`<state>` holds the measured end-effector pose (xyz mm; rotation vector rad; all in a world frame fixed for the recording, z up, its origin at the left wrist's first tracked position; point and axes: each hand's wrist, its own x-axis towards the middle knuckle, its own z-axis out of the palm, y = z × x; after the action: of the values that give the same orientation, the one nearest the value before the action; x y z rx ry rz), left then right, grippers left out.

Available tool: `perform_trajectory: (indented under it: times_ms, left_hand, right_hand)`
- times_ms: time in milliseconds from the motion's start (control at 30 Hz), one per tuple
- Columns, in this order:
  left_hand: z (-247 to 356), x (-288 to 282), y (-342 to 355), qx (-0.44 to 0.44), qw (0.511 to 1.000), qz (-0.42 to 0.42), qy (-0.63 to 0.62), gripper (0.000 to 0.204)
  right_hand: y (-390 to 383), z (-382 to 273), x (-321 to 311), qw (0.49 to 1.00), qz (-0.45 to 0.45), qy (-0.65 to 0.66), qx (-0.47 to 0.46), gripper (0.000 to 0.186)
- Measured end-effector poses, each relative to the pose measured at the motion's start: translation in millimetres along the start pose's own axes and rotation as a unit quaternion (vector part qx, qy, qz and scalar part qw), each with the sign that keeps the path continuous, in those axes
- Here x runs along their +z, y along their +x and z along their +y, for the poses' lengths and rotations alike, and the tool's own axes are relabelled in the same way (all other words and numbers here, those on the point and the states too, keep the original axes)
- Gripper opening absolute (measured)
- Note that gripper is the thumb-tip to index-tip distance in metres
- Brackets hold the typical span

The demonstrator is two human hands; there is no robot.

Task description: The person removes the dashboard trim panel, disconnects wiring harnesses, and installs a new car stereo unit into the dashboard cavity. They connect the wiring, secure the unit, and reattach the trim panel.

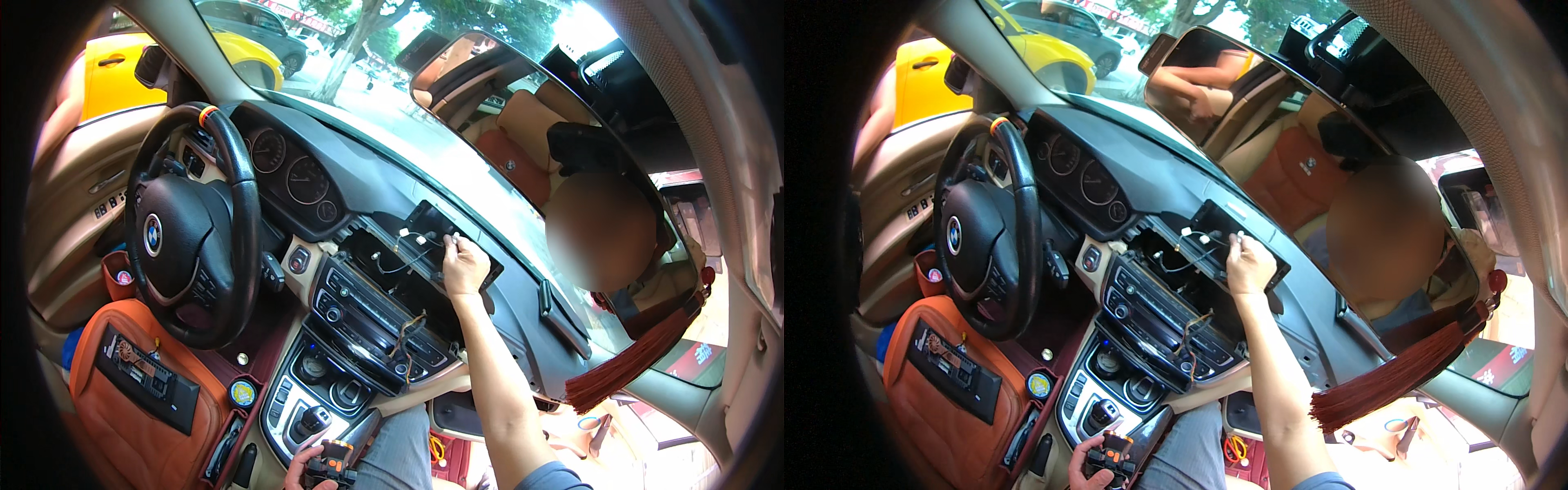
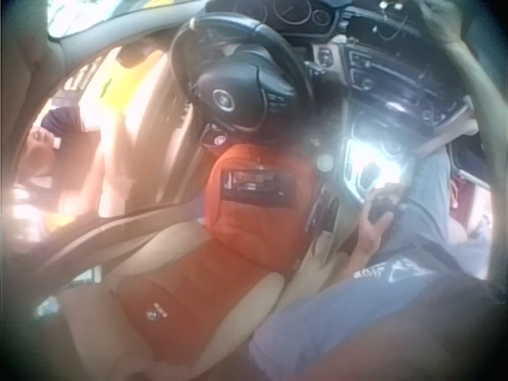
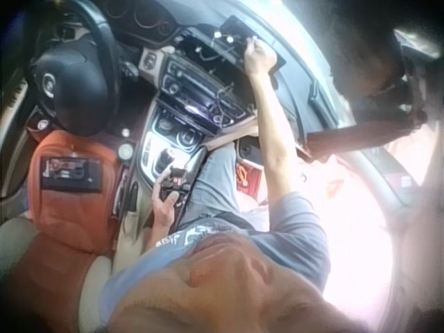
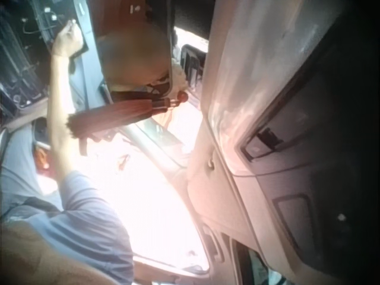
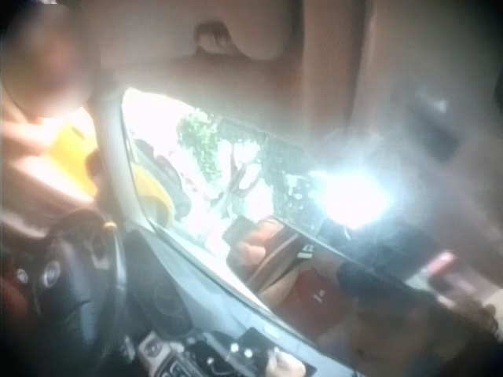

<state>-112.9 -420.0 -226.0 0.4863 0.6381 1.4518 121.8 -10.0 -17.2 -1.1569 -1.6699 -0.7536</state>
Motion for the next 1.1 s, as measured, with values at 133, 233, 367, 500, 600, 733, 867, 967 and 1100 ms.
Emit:
perform_trajectory:
  times_ms: [133, 233, 367, 500, 600, 733, 867, 967, 1100]
  left_hand:
    - [-0.8, 0.6, 1.2, -0.016, 1.0, -0.004, -0.009, 0.065]
    - [-1.8, 1.0, 1.1, -0.025, 0.999, -0.021, -0.006, 0.065]
    - [-4.7, 3.0, 0.7, -0.028, 0.999, -0.018, 0.012, 0.062]
    - [-8.7, 4.9, 5.6, 0.004, 0.99, -0.014, 0.14, 0.052]
    - [-9.0, 8.1, -0.2, 0.014, 0.989, -0.019, 0.149, 0.05]
    - [-5.5, 7.5, 1.9, 0.014, 0.977, -0.06, 0.204, 0.06]
    - [-5.8, 7.7, 1.6, 0.07, 0.951, -0.069, 0.294, 0.062]
    - [-7.7, 10.9, 1.0, 0.071, 0.952, -0.093, 0.284, 0.063]
    - [-10.8, 14.6, 1.3, 0.058, 0.968, -0.104, 0.221, 0.063]
  right_hand:
    - [1.8, 6.0, -3.7, 0.987, -0.091, 0.051, 0.12, 0.028]
    - [3.5, 7.3, -5.6, 0.971, -0.15, 0.066, 0.175, 0.024]
    - [8.3, 1.3, -11.5, 0.959, -0.216, 0.034, 0.179, 0.029]
    - [16.1, -11.3, -23.1, 0.958, -0.249, -0.078, 0.117, 0.038]
    - [20.8, -13.0, -23.1, 0.958, -0.262, -0.093, 0.065, 0.022]
    - [16.4, 10.1, -3.6, 0.977, -0.2, -0.057, -0.047, 0.019]
    - [1.0, 38.7, 13.6, 0.993, -0.12, 0.001, -0.017, 0.026]
    - [-4.9, 50.9, 16.0, 0.994, -0.1, -0.019, -0.037, 0.024]
    - [-5.6, 52.6, 12.4, 0.991, -0.073, -0.058, -0.097, 0.018]
